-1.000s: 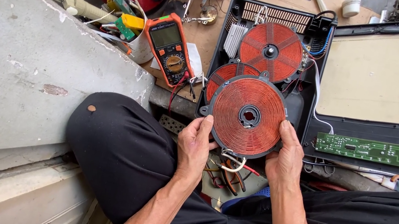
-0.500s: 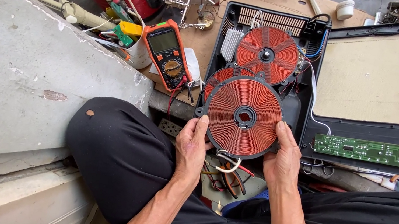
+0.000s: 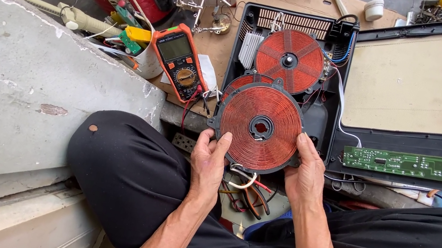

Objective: Securing a new induction coil into an induction cooker housing and connecting the electrical wiring.

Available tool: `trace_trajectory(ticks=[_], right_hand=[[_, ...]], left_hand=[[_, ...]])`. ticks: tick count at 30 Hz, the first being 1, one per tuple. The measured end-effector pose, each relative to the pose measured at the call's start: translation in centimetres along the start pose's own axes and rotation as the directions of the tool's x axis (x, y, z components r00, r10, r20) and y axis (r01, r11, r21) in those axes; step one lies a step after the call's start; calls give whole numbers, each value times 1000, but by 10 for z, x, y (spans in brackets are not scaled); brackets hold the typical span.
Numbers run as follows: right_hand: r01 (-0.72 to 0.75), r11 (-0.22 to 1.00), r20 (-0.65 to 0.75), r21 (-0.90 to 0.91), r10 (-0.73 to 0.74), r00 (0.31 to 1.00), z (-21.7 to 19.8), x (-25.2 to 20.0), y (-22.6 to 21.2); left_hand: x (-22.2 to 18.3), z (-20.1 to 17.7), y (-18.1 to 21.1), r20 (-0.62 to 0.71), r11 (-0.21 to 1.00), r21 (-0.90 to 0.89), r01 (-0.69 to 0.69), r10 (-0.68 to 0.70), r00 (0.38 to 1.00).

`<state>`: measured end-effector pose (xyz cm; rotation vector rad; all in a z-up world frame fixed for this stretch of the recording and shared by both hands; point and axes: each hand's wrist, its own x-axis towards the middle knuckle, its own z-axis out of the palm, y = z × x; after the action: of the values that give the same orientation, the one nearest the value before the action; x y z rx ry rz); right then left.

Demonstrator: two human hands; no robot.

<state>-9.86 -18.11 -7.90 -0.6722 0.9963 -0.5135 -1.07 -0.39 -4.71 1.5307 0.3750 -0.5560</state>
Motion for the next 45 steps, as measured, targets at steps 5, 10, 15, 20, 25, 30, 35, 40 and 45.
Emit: trace_trajectory(ticks=[5, 10, 15, 20, 25, 30, 35, 40, 45], right_hand=[[-6, 1000, 2, 6, 6, 1000, -1, 0, -2], [-18, 1000, -6, -12, 18, 1000, -1, 0, -2], [-26, 999, -20, -27, 26, 999, -4, 3, 0], [-33, 998, -24, -55, 32, 999, 0, 1, 0], [-36, 989, -20, -140, 33, 999, 1, 0, 3], [-15, 995, 40, -99, 19, 999, -7, 10, 1], [33, 994, 50, -100, -28, 998, -8, 2, -12], [145, 985, 95, -96, -136, 986, -5, -13, -32], [249, 964, 93, -93, -241, 966, -14, -19, -57]], left_hand=[[-1, 0, 0, 39, 1000, 11, 0, 0, 999], [-1, -2, 0, 46, 1000, -16, -15, 15, 999], [-2, -1, -1, 53, 999, -46, -25, 27, 998], [2, -1, -5, 47, 997, -74, -36, 40, 998], [-1, 1, 1, 53, 997, -70, -29, 33, 998], [-8, 7, 16, 48, 996, -89, -2, 6, 999], [-17, 7, 55, 41, 990, -136, 23, -18, 999], [-18, 6, 68, 197, 975, -206, 77, -36, 980], [-17, 19, 74, 310, 977, -194, 90, -26, 950]])
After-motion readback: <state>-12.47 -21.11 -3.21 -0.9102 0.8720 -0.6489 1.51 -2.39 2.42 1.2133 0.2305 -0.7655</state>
